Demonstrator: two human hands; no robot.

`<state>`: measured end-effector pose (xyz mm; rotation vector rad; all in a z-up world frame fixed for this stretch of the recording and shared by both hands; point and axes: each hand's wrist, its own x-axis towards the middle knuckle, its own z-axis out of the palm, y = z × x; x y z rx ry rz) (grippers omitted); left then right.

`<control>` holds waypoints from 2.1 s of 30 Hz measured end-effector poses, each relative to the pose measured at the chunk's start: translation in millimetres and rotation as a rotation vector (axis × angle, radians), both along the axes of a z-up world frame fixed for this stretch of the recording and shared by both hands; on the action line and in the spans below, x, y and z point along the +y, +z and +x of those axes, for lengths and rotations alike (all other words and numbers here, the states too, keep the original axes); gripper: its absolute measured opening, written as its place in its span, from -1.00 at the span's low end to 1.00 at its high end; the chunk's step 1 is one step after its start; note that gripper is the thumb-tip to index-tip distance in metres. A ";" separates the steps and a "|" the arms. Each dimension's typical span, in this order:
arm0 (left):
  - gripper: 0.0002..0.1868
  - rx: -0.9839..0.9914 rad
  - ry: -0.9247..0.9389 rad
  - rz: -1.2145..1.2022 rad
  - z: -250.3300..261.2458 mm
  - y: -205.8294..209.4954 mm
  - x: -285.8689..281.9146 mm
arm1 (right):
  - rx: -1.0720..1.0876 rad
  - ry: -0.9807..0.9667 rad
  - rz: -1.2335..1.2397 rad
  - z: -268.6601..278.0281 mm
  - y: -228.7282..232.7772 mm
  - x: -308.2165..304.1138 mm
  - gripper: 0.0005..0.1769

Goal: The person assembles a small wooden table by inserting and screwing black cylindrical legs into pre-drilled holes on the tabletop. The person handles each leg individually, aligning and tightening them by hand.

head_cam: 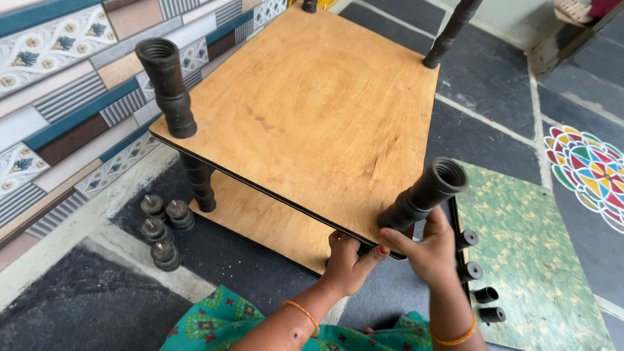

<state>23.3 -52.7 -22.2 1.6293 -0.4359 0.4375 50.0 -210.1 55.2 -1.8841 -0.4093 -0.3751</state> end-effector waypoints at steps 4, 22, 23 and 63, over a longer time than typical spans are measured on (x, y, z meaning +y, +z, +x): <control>-0.49 -0.012 0.003 -0.012 4.2 5.9 0.6 | 0.001 -0.071 -0.133 -1.8 1.6 4.8 -0.26; -0.49 0.062 -0.065 -0.030 5.7 0.9 1.3 | 0.097 0.061 -0.035 -11.3 16.2 -1.3 -0.37; -0.48 0.088 -0.077 -0.021 6.8 0.3 1.2 | 0.077 0.000 -0.075 -9.7 14.4 0.2 -0.39; -0.46 0.005 -0.066 -0.016 7.6 4.4 1.6 | 0.057 -0.112 -0.080 -3.8 5.2 5.9 -0.32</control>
